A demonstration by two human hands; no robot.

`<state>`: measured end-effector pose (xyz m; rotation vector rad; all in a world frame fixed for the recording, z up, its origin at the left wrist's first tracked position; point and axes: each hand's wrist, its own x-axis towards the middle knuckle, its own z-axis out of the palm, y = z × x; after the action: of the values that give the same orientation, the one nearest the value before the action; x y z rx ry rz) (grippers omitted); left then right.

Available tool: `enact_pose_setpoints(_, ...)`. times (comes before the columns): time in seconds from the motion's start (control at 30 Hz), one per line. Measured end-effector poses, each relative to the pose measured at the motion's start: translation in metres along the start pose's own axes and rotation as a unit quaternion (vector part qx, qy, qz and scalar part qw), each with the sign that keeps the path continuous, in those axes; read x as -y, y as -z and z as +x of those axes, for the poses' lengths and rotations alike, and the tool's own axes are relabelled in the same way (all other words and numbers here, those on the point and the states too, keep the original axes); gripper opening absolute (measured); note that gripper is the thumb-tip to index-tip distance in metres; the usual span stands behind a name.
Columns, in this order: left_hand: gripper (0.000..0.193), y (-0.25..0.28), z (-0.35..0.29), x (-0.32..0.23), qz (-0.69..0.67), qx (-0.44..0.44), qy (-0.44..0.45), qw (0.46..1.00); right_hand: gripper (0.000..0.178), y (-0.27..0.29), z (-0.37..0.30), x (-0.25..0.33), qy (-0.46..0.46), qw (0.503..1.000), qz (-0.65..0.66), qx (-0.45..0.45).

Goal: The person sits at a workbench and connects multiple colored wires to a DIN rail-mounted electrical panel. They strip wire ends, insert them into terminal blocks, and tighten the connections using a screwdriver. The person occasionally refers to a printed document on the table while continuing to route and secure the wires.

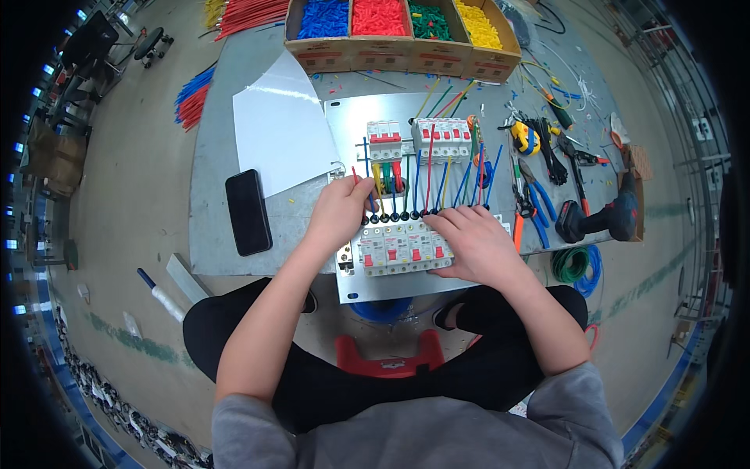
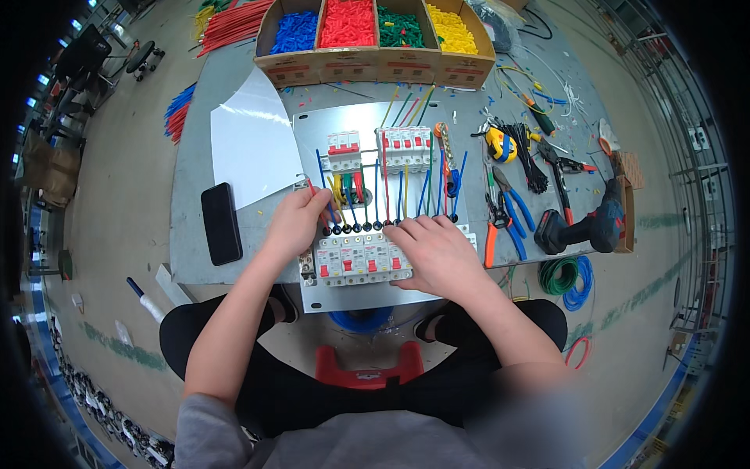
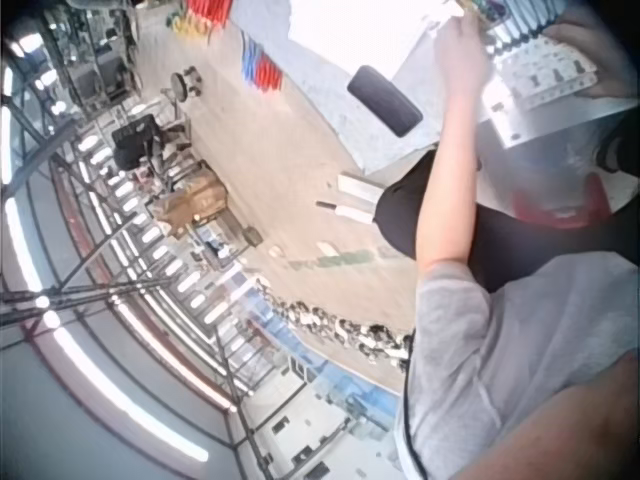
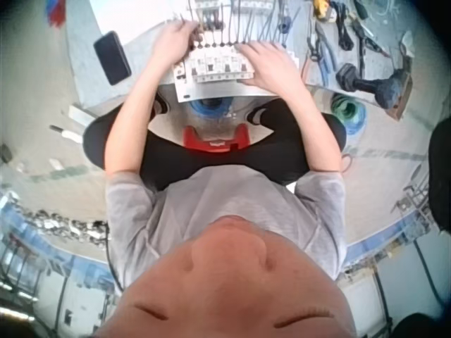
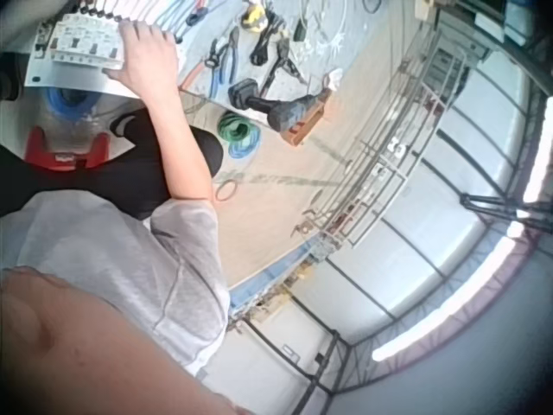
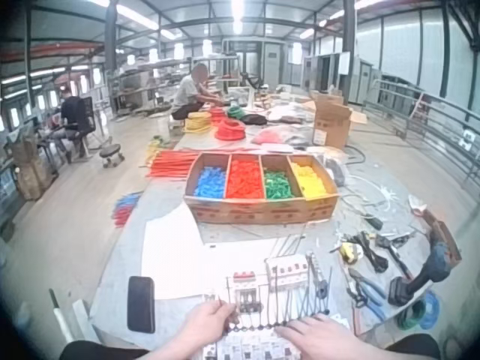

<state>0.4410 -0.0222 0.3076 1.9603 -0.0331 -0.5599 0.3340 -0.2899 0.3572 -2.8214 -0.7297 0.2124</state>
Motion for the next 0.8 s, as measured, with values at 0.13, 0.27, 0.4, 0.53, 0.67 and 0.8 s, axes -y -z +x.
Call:
enact_pose_setpoints(0.13, 0.044, -0.005, 0.007, 0.004, -0.009, -0.015, 0.010, 1.000, 0.085, 0.001, 0.000, 0.000, -0.001, 1.000, 0.004, -0.004)
enact_pose_setpoints(0.27, 0.025, -0.003, 0.004, -0.005, -0.053, -0.026, -0.019, 0.998, 0.085, -0.001, -0.002, 0.000, -0.007, 1.000, 0.005, -0.007)
enact_pose_setpoints(0.4, 0.009, 0.011, 0.000, -0.013, -0.108, -0.021, -0.070, 0.991, 0.085, -0.002, -0.003, 0.000, -0.007, 1.000, 0.003, -0.012)
enact_pose_setpoints(0.53, 0.013, 0.022, -0.001, -0.017, -0.091, 0.009, -0.065, 0.994, 0.085, -0.003, -0.004, -0.001, -0.006, 1.000, 0.000, -0.013)
enact_pose_setpoints(0.67, 0.015, 0.022, -0.003, -0.015, -0.056, 0.034, -0.079, 0.995, 0.085, -0.002, -0.003, 0.000, -0.009, 1.000, -0.002, -0.005)
enact_pose_setpoints(0.8, 0.020, 0.015, -0.002, -0.018, -0.112, 0.000, -0.057, 0.992, 0.086, -0.001, -0.002, 0.001, -0.015, 1.000, -0.003, 0.000)
